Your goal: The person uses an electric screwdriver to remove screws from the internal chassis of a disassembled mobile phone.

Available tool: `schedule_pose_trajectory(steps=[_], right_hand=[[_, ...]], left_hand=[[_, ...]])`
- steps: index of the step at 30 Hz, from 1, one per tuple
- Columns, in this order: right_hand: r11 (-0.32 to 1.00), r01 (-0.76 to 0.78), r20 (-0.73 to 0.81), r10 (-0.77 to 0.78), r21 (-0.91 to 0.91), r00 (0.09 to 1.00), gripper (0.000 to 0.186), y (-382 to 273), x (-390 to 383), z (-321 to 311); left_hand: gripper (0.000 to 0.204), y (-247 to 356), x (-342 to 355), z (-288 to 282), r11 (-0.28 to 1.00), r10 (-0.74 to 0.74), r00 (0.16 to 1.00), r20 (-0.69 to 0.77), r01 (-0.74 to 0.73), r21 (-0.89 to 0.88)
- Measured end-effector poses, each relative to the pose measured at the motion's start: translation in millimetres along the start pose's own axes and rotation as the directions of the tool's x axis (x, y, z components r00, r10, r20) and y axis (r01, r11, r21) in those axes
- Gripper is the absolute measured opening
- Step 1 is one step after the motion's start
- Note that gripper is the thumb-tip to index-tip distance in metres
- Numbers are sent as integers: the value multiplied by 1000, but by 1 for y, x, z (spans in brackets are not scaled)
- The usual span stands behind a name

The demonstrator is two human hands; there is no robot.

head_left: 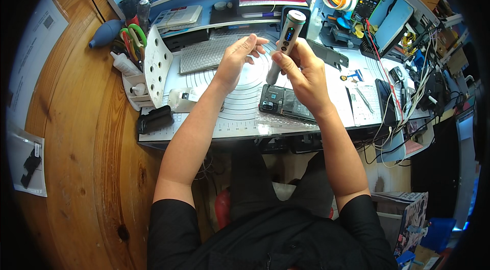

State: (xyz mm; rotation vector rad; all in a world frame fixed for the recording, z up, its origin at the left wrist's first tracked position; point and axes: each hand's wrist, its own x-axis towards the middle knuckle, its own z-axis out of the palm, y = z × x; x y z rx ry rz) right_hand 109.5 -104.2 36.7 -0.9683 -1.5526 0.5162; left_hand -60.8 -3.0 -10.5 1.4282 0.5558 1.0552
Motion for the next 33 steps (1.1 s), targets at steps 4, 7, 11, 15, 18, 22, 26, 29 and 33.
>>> schedule_pose_trajectory(steps=[4,7,11,15,18,22,26,29,33], right_hand=[[1000,11,8,-11,-2,1000,27,2,1,0],[1000,16,7,-16,-12,1000,27,2,1,0],[1000,14,7,-14,-20,1000,27,5,1,1],[1000,6,2,-6,-13,1000,26,3,0,0],[1000,6,17,-6,-14,1000,25,3,-1,-1],[990,-52,35,48,129,998,24,10,-2,-8],[999,6,-172,0,34,985,23,22,0,-21],[996,-2,-217,-18,-93,976,21,34,1,-26],[992,-9,-230,-20,-124,973,20,39,-2,-28]], left_hand=[[52,2,-1,3,1000,4,1000,-31,-4,0],[52,1,-1,3,1000,1,1000,-28,-1,-1],[52,0,0,2,1000,2,1000,-26,-2,8],[52,0,0,2,1000,-1,1000,-22,2,4],[52,0,-1,2,1000,-1,1000,-28,1,1],[48,-3,1,-3,1000,5,1000,-4,-5,31],[36,-5,1,0,980,18,999,-51,-7,198],[27,-6,0,5,967,39,997,-65,-21,255],[22,-10,1,5,943,59,997,-52,-38,331]])
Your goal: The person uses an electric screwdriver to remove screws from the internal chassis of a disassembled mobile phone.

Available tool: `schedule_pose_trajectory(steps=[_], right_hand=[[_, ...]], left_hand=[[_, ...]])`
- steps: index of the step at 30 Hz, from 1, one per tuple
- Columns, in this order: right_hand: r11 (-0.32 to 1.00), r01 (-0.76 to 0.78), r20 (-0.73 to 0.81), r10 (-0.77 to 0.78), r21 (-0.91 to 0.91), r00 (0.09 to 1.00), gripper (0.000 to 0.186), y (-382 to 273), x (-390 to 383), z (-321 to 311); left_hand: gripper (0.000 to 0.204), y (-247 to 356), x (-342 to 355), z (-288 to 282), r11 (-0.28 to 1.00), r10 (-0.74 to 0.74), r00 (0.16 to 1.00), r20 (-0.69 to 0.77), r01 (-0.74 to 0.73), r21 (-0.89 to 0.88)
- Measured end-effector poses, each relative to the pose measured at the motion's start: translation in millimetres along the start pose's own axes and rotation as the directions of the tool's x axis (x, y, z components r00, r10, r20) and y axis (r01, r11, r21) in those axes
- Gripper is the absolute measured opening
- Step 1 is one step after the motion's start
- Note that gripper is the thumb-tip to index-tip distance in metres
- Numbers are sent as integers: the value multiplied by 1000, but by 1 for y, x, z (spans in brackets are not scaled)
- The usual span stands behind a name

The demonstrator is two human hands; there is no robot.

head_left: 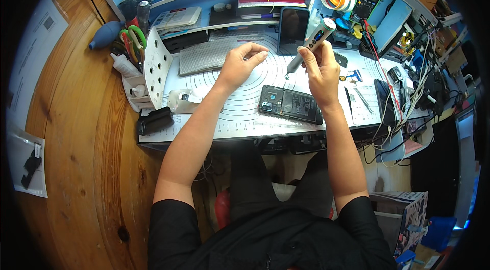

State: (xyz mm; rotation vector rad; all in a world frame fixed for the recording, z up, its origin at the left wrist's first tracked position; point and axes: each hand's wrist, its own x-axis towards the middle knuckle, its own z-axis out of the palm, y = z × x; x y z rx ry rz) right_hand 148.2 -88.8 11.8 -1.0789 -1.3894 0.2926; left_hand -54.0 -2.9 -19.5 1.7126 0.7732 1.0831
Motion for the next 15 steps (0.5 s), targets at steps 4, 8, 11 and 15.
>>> schedule_pose_trajectory(steps=[4,8,11,15], right_hand=[[1000,3,-19,-3,9,1000,21,-6,0,-1],[990,-20,-39,26,138,999,22,-17,0,-3],[977,-45,-9,48,207,999,26,-21,-1,-5],[950,-34,-29,45,310,999,24,-30,-1,-1]], left_hand=[[21,3,-3,1,995,2,999,46,-7,98],[20,8,-5,3,973,-21,987,162,-17,229],[21,9,-7,5,968,-10,974,228,-47,245],[21,5,-7,4,970,6,962,274,-73,232]])
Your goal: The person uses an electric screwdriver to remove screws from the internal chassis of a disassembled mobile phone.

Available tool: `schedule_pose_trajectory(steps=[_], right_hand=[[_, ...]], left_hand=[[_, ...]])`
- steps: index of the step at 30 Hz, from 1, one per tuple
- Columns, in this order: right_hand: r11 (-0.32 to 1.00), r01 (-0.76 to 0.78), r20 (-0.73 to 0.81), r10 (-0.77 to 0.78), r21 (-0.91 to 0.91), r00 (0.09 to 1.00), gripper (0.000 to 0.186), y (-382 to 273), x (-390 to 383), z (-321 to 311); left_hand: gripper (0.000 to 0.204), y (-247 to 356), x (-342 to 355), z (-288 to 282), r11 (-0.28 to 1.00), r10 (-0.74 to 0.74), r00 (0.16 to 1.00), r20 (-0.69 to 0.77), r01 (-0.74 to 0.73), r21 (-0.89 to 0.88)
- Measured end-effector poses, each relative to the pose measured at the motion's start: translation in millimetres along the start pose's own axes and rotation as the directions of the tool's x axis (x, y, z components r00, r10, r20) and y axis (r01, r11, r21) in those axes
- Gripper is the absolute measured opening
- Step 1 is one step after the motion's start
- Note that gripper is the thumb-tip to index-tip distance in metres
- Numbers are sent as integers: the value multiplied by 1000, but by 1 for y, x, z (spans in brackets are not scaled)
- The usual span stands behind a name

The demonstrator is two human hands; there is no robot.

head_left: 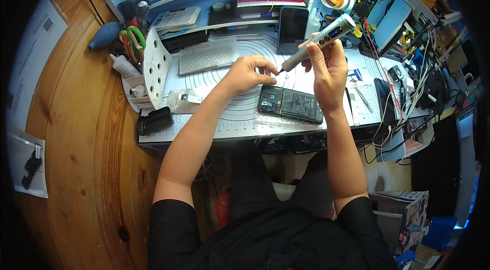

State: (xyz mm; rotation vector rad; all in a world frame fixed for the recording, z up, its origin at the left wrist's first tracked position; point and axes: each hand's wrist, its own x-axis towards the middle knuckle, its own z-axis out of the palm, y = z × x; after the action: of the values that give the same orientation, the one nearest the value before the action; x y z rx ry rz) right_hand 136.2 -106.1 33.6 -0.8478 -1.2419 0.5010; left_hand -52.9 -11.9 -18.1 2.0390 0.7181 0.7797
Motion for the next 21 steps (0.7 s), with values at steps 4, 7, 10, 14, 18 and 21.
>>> schedule_pose_trajectory(steps=[4,7,10,14,18,21], right_hand=[[1000,20,-6,-20,8,1000,24,-2,0,1],[1000,14,-2,-13,20,1000,24,-3,1,1],[999,23,-3,-23,47,1000,23,-5,1,2],[999,28,2,-28,38,1000,23,-5,2,2],[998,41,4,-41,39,999,22,-8,3,3],[998,50,8,-50,35,999,23,-8,3,2]], left_hand=[[17,5,-1,0,999,-47,999,20,48,-22],[14,4,-1,1,996,-47,999,15,48,-78],[11,2,0,0,996,-29,999,13,30,-85],[11,4,0,-1,989,-48,999,16,49,-139],[10,7,-1,-3,982,-76,997,12,77,-175],[10,9,-1,-2,979,-89,996,9,90,-180]])
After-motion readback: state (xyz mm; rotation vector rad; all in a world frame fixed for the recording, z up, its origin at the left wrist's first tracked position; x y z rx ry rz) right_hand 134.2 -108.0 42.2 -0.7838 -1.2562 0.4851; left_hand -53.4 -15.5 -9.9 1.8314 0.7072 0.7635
